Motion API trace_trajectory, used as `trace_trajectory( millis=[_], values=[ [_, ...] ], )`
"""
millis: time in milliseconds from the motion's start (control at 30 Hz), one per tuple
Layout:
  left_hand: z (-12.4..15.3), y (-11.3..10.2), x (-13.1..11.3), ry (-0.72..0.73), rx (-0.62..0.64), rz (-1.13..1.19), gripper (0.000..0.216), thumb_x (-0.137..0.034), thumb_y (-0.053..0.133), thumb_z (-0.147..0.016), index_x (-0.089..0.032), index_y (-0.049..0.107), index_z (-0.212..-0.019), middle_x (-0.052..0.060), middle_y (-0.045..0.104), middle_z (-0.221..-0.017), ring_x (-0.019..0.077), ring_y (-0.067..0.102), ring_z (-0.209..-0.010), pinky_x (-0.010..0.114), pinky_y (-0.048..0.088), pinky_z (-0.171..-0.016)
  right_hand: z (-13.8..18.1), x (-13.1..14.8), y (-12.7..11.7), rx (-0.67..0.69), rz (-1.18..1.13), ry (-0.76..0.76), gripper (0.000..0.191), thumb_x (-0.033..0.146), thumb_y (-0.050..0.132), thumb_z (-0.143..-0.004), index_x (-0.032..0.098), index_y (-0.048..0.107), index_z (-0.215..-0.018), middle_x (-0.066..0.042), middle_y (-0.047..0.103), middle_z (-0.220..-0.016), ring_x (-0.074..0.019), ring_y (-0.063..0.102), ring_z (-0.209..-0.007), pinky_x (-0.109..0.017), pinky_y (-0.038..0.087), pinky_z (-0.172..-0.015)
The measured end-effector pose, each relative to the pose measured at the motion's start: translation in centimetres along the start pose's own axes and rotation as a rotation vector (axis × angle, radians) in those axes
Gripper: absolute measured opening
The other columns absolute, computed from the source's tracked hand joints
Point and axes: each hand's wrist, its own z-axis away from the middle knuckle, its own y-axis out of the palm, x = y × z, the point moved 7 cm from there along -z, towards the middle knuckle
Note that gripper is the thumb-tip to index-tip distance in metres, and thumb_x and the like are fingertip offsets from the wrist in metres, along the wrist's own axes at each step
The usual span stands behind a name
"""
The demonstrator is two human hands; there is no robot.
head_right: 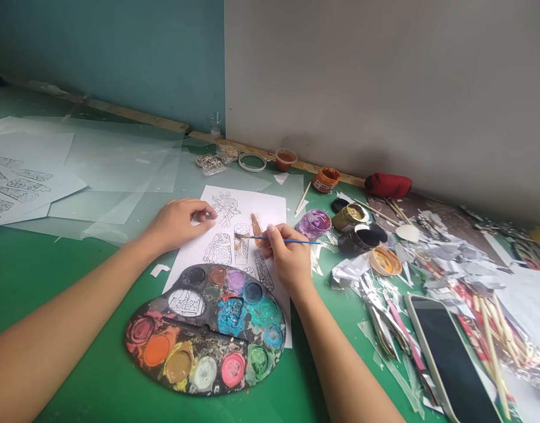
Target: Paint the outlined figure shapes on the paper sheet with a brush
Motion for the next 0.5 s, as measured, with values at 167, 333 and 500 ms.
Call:
trace_trajectory(
  millis=[167, 333, 500],
  values=[
    [0.02, 0.04, -0.05, 0.001, 0.000, 0.001, 0.017, -0.031, 0.062, -0.081, -0.026, 0.074, -0.091, 0.001, 0.071, -0.084, 0.0211, 0.065, -0.086, 0.040, 0.046, -0.092, -0.02, 0.05, 0.02, 0.008, -0.009, 0.000, 0.039, 0.056, 0.067, -0.077, 0.019, 0.063, -0.067, 0.001, 0.063, -0.056, -0.0106, 0.056, -0.042, -0.025, 0.046, -0.045],
    [-0.05, 0.05, -0.05, 0.000, 0.000, -0.005, 0.017, -0.032, 0.062, -0.081, -0.026, 0.074, -0.092, 0.001, 0.072, -0.084, 0.0211, 0.065, -0.086, 0.040, 0.047, -0.091, -0.08, 0.07, 0.00, 0.002, -0.022, 0.001, 0.040, 0.058, 0.067, -0.077, 0.019, 0.063, -0.067, 0.001, 0.063, -0.056, -0.0112, 0.056, -0.042, -0.025, 0.046, -0.044],
    [-0.05, 0.03, -0.05, 0.005, -0.005, -0.003, 0.016, -0.030, 0.063, -0.081, -0.026, 0.074, -0.091, 0.001, 0.071, -0.084, 0.0209, 0.064, -0.085, 0.039, 0.047, -0.089, -0.04, 0.11, 0.37, 0.029, 0.007, -0.014, 0.039, 0.057, 0.067, -0.078, 0.019, 0.064, -0.067, -0.001, 0.067, -0.059, -0.0104, 0.055, -0.043, -0.024, 0.045, -0.045]
  ],
)
